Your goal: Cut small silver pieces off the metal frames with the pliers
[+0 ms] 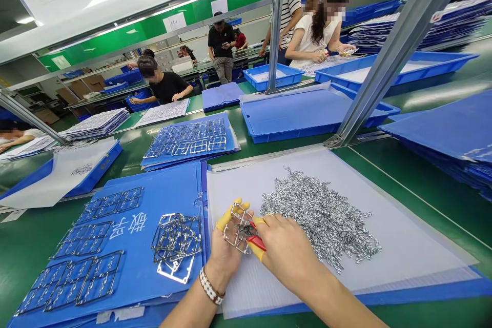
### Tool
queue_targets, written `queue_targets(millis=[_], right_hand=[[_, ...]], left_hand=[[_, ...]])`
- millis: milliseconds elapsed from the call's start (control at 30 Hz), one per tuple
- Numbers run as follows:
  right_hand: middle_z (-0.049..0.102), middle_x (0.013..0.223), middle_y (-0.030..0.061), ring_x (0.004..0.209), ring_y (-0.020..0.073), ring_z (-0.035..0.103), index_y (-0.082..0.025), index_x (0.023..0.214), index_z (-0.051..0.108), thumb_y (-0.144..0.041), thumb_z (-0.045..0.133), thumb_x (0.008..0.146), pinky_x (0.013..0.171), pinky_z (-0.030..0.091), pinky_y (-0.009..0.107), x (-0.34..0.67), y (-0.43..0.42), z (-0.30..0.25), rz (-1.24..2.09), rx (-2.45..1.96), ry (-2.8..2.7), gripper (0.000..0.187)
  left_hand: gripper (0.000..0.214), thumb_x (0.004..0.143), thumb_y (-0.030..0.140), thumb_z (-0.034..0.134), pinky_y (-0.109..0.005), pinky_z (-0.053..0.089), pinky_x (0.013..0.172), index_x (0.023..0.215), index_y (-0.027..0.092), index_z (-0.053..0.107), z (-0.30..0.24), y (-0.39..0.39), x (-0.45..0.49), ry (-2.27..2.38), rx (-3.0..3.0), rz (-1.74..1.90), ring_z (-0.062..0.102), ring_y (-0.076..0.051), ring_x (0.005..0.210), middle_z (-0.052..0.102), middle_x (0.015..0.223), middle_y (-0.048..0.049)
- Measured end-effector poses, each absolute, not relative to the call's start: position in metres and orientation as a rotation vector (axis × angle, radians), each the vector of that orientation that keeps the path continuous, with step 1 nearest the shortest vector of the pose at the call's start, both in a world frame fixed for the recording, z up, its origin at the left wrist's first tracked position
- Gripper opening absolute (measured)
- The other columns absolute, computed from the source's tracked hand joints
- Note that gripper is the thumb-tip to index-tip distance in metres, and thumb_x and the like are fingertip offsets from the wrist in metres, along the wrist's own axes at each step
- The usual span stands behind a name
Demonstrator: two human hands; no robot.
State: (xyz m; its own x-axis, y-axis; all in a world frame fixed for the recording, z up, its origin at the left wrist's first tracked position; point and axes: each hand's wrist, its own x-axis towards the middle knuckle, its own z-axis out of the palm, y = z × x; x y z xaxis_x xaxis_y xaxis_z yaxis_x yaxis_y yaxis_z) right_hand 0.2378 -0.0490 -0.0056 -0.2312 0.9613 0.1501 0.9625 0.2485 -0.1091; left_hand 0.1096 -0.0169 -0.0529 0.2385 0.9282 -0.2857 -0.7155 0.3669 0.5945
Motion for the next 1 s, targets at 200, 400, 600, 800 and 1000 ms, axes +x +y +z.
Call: queue_targets(millis=[200,400,600,800,1000], right_hand=[[0.067,0.087,0.0077,0.086,0.0258,0.059,-0.019,0.097,0.063,-0.034,0.062,0.081,0.071,0.038,0.037,0.245,-0.039,-0.001,-0.077,-1.888,-2.260,0.022],[0.067,0.086,0.0075,0.085,0.0251,0.060,-0.019,0.093,0.064,-0.028,0.060,0.081,0.070,0.037,0.035,0.242,-0.034,0.001,-0.048,-1.913,-2.285,0.016],[0.067,0.084,0.0070,0.082,0.0243,0.062,-0.018,0.090,0.065,-0.024,0.062,0.079,0.068,0.038,0.035,0.242,-0.033,0.000,-0.066,-1.901,-2.307,0.013],[0.066,0.081,0.0062,0.078,0.0239,0.061,-0.019,0.087,0.065,-0.025,0.064,0.078,0.067,0.038,0.035,0.248,-0.036,-0.001,-0.072,-1.895,-2.312,0.011],[0.066,0.086,0.0073,0.085,0.0253,0.058,-0.019,0.093,0.063,-0.030,0.062,0.080,0.072,0.035,0.037,0.263,-0.048,-0.013,-0.135,-1.952,-2.259,0.017]], left_hand=[[0.032,0.082,0.028,0.057,-0.031,0.046,0.082,0.109,0.016,0.068,-0.047,-0.017,0.111,0.648,0.270,1.088,0.062,-0.021,0.097,0.066,0.116,-0.0097],[0.032,0.081,0.031,0.058,-0.033,0.045,0.087,0.108,0.017,0.068,-0.051,-0.017,0.110,0.679,0.291,1.090,0.060,-0.024,0.104,0.067,0.112,-0.0090],[0.029,0.082,0.029,0.057,-0.030,0.046,0.081,0.106,0.017,0.069,-0.047,-0.019,0.111,0.709,0.295,1.109,0.059,-0.023,0.104,0.068,0.109,-0.0088],[0.029,0.082,0.028,0.057,-0.032,0.047,0.083,0.107,0.017,0.068,-0.046,-0.017,0.110,0.662,0.279,1.086,0.060,-0.023,0.101,0.067,0.113,-0.0096],[0.033,0.085,0.033,0.050,-0.044,0.048,0.085,0.110,0.018,0.065,-0.044,-0.016,0.105,0.563,0.235,1.034,0.056,-0.030,0.113,0.061,0.124,-0.0102]])
